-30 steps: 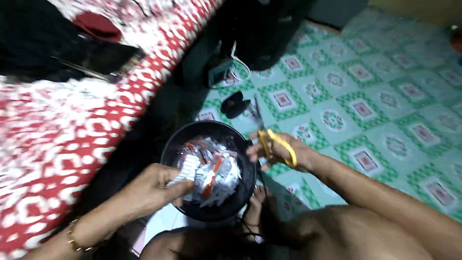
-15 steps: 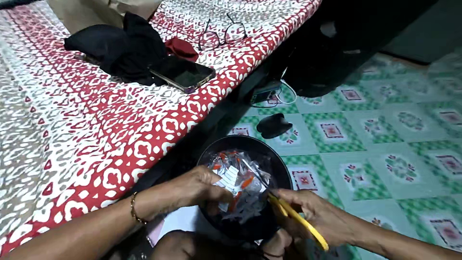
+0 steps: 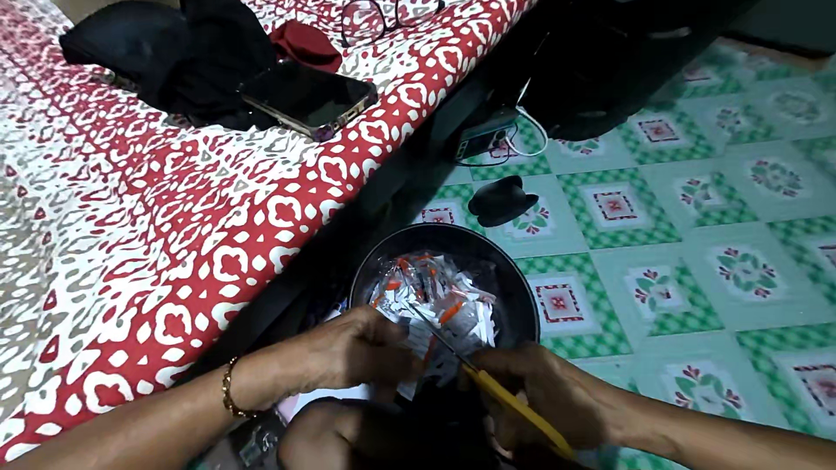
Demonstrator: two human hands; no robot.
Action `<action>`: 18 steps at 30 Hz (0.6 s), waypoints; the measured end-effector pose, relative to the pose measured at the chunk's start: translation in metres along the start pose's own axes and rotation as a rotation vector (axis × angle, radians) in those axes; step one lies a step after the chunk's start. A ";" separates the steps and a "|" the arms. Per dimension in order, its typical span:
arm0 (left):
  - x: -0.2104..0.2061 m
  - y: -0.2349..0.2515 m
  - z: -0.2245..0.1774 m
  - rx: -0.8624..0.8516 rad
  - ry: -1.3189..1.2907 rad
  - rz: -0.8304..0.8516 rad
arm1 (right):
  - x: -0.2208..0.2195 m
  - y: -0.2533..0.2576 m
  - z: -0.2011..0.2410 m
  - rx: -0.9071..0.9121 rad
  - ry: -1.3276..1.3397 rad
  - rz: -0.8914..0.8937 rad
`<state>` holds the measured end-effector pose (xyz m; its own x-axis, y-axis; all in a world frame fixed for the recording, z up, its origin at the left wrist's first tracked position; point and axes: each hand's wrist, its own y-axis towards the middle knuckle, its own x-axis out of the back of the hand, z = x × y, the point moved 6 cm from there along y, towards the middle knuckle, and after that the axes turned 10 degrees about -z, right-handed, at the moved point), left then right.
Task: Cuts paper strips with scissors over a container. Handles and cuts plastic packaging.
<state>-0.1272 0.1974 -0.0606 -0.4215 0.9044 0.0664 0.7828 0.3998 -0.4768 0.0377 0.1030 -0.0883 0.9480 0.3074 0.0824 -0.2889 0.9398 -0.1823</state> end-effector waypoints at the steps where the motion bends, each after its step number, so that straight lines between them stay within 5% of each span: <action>1: 0.000 0.000 0.000 0.009 -0.011 0.005 | 0.000 0.001 0.000 0.019 0.004 -0.002; 10: 0.001 0.000 -0.001 0.132 -0.082 -0.021 | 0.013 -0.007 -0.010 0.015 0.071 -0.087; 14: 0.002 0.000 -0.001 0.186 -0.091 -0.030 | 0.013 -0.013 -0.017 -0.172 -0.090 0.053; 18: 0.000 0.001 0.002 0.208 -0.085 -0.013 | 0.003 -0.010 -0.005 -0.050 -0.249 0.125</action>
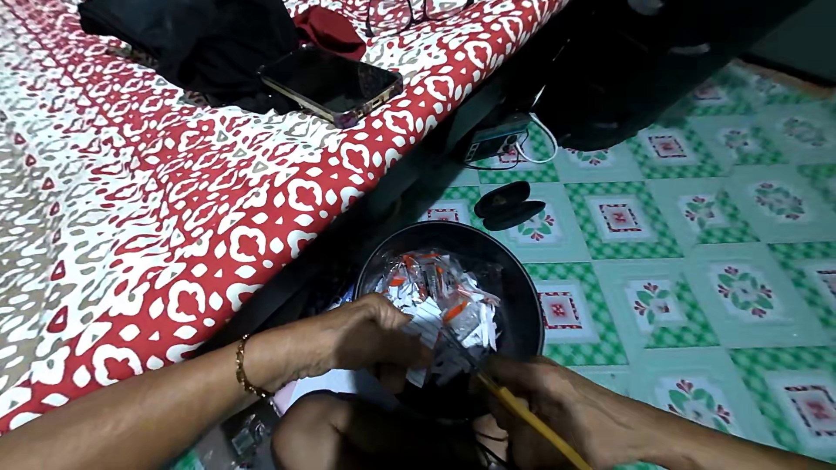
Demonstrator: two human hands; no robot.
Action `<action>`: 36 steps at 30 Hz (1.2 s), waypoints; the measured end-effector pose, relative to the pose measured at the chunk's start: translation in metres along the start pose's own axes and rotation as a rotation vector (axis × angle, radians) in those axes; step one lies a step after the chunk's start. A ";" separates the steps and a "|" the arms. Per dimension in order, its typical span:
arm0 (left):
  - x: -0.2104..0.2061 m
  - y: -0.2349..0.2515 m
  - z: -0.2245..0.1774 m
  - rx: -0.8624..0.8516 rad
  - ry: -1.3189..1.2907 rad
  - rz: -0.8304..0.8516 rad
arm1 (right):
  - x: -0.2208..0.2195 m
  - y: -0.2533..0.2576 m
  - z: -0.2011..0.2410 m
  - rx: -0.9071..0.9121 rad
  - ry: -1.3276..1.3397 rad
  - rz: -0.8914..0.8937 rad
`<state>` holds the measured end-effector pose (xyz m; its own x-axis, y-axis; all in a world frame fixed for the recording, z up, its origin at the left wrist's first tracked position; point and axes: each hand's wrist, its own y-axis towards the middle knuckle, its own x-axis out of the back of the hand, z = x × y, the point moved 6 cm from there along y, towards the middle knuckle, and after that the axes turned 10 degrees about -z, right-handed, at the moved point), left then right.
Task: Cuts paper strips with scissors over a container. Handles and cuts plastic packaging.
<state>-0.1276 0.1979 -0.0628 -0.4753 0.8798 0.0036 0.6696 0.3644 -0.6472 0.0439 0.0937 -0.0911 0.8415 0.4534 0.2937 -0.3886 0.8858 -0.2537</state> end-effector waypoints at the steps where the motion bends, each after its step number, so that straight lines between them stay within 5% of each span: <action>1: 0.000 0.000 0.001 0.001 -0.004 0.005 | -0.002 0.002 0.001 0.058 -0.013 -0.013; 6: -0.002 0.000 0.003 0.011 -0.042 0.033 | -0.007 0.010 0.005 0.229 -0.004 -0.092; 18: -0.003 0.001 0.002 -0.027 -0.004 0.052 | 0.004 0.009 0.001 0.187 0.162 -0.241; 23: 0.004 0.004 -0.002 -0.132 0.025 0.013 | 0.010 0.001 -0.009 0.111 -0.054 -0.074; 36: 0.001 0.003 0.001 -0.068 0.028 0.011 | 0.001 0.007 0.005 0.413 -0.569 -0.374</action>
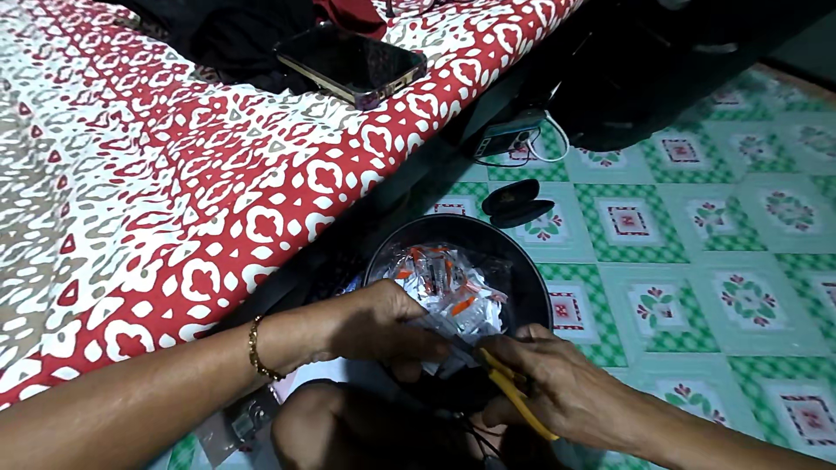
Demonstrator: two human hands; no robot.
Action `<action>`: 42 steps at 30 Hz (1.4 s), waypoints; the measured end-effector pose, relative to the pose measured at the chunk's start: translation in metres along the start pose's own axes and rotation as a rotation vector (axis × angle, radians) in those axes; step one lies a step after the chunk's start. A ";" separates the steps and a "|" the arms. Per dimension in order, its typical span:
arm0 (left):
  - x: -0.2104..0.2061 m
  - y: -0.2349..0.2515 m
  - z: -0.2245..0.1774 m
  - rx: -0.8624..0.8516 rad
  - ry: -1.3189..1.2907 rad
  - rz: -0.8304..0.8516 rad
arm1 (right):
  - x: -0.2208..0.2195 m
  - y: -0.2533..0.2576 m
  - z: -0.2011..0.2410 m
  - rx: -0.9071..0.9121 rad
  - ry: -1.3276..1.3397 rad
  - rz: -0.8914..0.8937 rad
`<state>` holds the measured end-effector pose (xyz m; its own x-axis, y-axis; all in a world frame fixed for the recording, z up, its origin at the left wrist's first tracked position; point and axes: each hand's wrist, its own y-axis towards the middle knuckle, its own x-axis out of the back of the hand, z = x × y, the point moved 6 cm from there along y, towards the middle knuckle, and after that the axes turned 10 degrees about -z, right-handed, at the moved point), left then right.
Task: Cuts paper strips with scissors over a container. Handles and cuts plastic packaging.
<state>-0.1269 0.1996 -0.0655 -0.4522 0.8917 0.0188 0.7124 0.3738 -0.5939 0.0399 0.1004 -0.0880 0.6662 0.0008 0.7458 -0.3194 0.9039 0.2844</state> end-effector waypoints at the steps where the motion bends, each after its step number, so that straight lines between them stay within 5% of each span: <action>1: 0.000 0.000 0.000 0.014 -0.025 -0.004 | 0.000 0.001 0.001 0.027 -0.033 -0.016; 6: 0.000 0.001 0.003 0.054 -0.036 -0.031 | 0.004 0.004 0.004 0.114 -0.177 -0.067; 14: 0.000 0.002 0.003 0.040 -0.058 -0.029 | 0.004 0.005 -0.002 0.090 -0.048 -0.070; 19: 0.000 0.002 0.004 0.009 -0.109 -0.028 | 0.000 0.003 -0.017 -0.239 0.324 0.046; 24: 0.009 0.009 0.012 -0.001 -0.425 -0.299 | 0.000 -0.003 -0.030 -0.587 0.578 0.107; 28: 0.015 0.011 0.016 0.071 -0.611 -0.459 | 0.001 -0.008 -0.031 -0.508 0.358 0.261; 33: 0.014 0.012 0.016 0.065 -0.669 -0.465 | 0.000 -0.002 -0.020 -0.256 0.067 0.236; 42: 0.013 0.011 0.018 0.106 -0.704 -0.476 | -0.004 0.001 -0.021 -0.325 0.212 0.290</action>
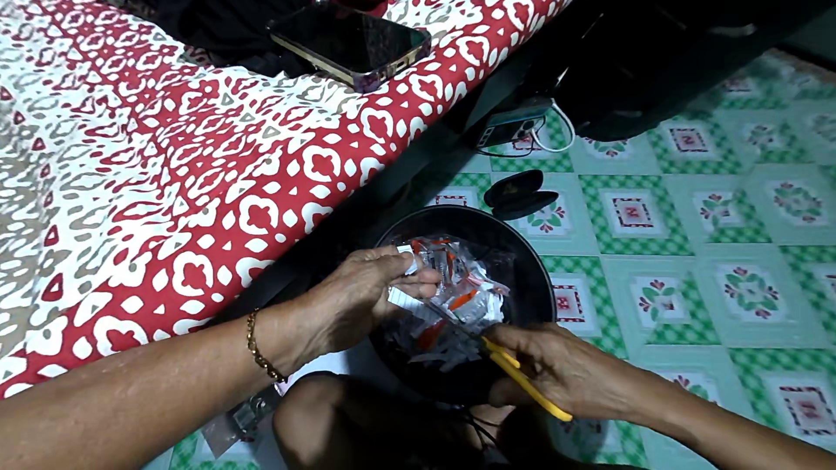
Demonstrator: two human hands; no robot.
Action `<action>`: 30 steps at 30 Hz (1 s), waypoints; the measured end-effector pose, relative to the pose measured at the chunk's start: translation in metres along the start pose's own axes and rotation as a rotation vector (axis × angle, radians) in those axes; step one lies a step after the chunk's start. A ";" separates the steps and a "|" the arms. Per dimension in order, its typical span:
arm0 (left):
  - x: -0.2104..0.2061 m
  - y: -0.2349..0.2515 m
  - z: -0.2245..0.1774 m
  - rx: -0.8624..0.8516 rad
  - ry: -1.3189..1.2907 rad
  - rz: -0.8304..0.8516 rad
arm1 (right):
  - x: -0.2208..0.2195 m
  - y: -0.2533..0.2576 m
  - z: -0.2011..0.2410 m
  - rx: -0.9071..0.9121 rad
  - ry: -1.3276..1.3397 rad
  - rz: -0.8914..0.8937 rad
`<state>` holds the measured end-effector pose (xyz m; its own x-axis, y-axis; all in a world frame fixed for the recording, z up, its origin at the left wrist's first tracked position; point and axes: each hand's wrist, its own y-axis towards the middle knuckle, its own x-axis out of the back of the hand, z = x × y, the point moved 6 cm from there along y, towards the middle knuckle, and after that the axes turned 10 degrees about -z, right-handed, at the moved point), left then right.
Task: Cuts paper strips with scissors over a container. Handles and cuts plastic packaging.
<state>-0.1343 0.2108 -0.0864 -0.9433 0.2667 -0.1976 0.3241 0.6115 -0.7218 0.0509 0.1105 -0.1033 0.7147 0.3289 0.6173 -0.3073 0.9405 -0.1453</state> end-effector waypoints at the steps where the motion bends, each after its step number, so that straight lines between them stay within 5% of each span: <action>1: 0.001 0.001 -0.001 -0.002 -0.012 -0.028 | 0.000 0.000 0.000 -0.022 0.057 0.014; 6: 0.004 0.002 -0.004 -0.027 -0.068 -0.125 | -0.001 -0.001 -0.003 -0.100 0.225 0.072; 12: 0.003 0.000 -0.006 -0.037 -0.125 -0.127 | 0.004 0.002 0.000 0.073 -0.284 -0.220; 17: 0.004 0.000 -0.008 -0.046 -0.111 -0.118 | 0.004 0.003 0.004 0.153 -0.447 -0.265; 21: 0.004 0.000 -0.014 -0.401 0.489 0.018 | 0.008 0.005 -0.006 -0.135 -0.414 0.105; 24: -0.008 -0.011 0.002 -0.699 1.133 0.360 | 0.013 0.007 -0.015 -0.357 -0.499 0.335; 27: -0.006 -0.010 0.021 -0.654 1.527 0.418 | 0.023 0.003 -0.022 -0.321 -0.578 0.198; 30: -0.001 -0.009 0.010 -1.128 1.544 0.202 | 0.036 -0.002 -0.026 -0.287 -0.626 0.070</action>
<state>-0.1373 0.1980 -0.0864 -0.2247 0.3273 0.9178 0.8912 0.4500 0.0577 0.0934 0.1225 -0.1013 0.1752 0.3590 0.9168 -0.0991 0.9329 -0.3464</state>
